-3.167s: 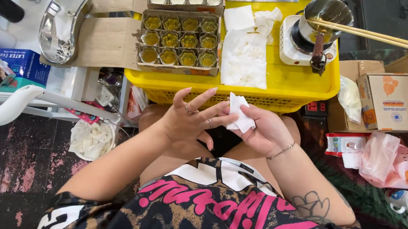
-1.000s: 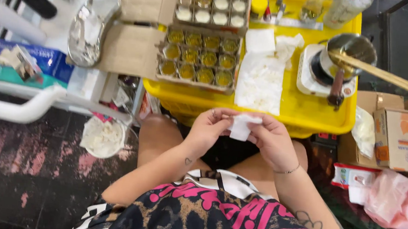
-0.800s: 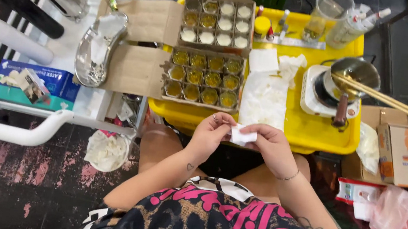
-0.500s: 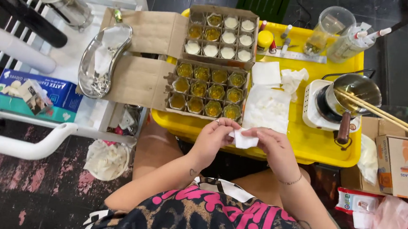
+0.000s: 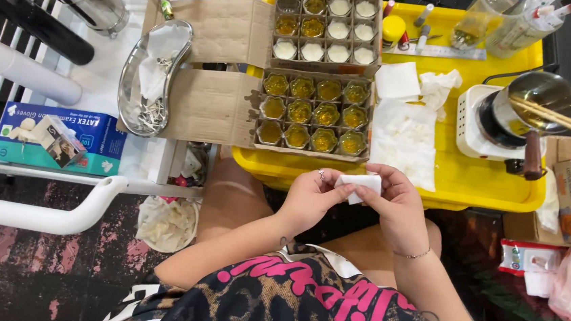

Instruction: Preparing wax and pouring it into small glass containers to create candles.

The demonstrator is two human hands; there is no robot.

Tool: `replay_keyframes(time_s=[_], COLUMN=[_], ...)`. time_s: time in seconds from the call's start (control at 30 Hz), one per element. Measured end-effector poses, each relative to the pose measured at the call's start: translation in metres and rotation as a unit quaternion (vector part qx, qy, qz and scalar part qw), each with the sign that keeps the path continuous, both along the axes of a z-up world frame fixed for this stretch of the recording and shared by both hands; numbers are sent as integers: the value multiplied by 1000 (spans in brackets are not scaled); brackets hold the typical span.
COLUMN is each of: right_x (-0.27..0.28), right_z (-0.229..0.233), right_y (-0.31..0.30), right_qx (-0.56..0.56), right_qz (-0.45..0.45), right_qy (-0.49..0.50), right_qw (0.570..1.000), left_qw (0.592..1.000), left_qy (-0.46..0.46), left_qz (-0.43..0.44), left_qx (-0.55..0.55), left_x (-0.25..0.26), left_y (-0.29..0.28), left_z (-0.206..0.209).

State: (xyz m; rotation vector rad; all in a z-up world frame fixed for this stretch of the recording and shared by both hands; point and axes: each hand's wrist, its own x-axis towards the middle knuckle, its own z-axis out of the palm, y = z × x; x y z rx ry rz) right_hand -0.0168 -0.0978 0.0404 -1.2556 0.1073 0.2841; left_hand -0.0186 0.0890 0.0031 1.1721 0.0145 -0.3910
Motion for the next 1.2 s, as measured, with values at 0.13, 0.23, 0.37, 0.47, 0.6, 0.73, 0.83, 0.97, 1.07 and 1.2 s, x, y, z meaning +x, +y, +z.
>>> replay_keyframes(time_s=[0.13, 0.23, 0.37, 0.47, 0.6, 0.73, 0.83, 0.97, 1.07, 1.2], right_x=[-7, -9, -13, -15, -24, -28, -29, -29, -25, -18], right_z=[-27, -48, -44, -23, -34, -13, 6, -9, -5, -15], right_y=[1, -12, -15, 2, 5, 22, 36, 19, 2, -42], right_qx=[8, -12, -19, 40, 68, 47, 22, -18, -38, 14], right_qz=[-21, -14, -7, -12, -36, -53, -50, -12, -29, -125], right_qy=[43, 39, 4, 17, 12, 2, 15, 24, 14, -16], right_qw=[999, 999, 1000, 999, 997, 997, 998, 999, 999, 992], left_qw=[999, 999, 1000, 1000, 999, 999, 999, 997, 996, 986], left_qy=[-2, -11, 3, 14, 3, -10, -30, -39, -50, -97], left_qz=[0, -4, 13, 5, -33, -37, -21, -25, -39, -19], left_qx=[36, 41, 27, 8, -9, -30, 5, 58, 70, 135], left_x=[-10, -16, -20, -18, -23, -29, -31, -30, -30, -25], left_y=[12, 16, 19, 19, 21, 23, 26, 28, 31, 38], left_z=[6, 9, 12, 10, 16, 13, 4, 15, 32, 45])
